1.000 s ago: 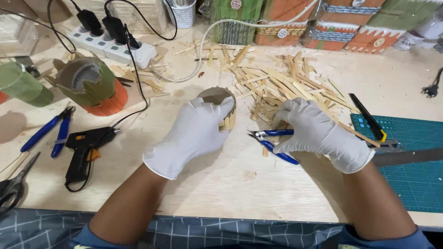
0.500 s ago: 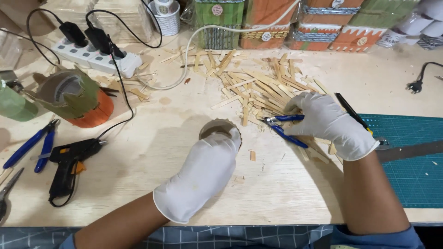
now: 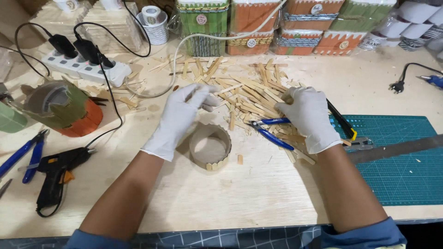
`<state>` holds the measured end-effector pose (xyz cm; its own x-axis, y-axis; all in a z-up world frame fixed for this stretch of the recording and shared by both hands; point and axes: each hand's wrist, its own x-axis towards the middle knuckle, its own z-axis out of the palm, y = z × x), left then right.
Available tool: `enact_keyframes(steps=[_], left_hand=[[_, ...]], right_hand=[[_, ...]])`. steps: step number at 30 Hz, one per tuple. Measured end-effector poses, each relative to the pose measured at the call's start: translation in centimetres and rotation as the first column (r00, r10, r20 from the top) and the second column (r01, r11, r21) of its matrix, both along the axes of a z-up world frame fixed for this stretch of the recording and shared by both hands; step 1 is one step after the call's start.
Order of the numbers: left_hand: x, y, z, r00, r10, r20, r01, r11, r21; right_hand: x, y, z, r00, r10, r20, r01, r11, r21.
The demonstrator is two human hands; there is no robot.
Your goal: Cutting wooden sticks and gluing them onto a cardboard tube to create a decorative object.
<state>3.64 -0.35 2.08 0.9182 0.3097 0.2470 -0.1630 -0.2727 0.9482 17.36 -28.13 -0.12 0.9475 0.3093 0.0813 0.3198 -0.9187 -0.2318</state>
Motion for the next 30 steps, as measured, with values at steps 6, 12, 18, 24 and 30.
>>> enact_keyframes(steps=[6, 12, 18, 24, 30], left_hand=[[0.4, 1.0, -2.8, 0.982, 0.028, -0.189, -0.116, 0.871, -0.478], [-0.1, -0.5, -3.7, 0.989, 0.097, -0.115, -0.141, 0.86, -0.49], [-0.6, -0.6, -3.4, 0.987, 0.115, -0.114, -0.152, 0.898, -0.413], [-0.2, 0.2, -3.6, 0.982, 0.114, -0.152, -0.174, 0.863, -0.475], [0.0, 0.3, -3.4, 0.98, 0.114, -0.163, -0.18, 0.856, -0.484]], right_hand=[[1.7, -0.2, -2.6, 0.999, -0.038, 0.005, 0.038, 0.999, -0.011], [-1.0, 1.3, 0.2, 0.999, -0.046, -0.002, 0.045, 0.964, 0.262], [-2.1, 2.2, 1.3, 0.967, -0.124, -0.222, 0.23, 0.8, 0.554], [-2.5, 2.8, 2.1, 0.958, -0.159, -0.24, 0.274, 0.762, 0.587], [-2.5, 3.6, 1.5, 0.955, -0.173, -0.242, 0.28, 0.798, 0.534]])
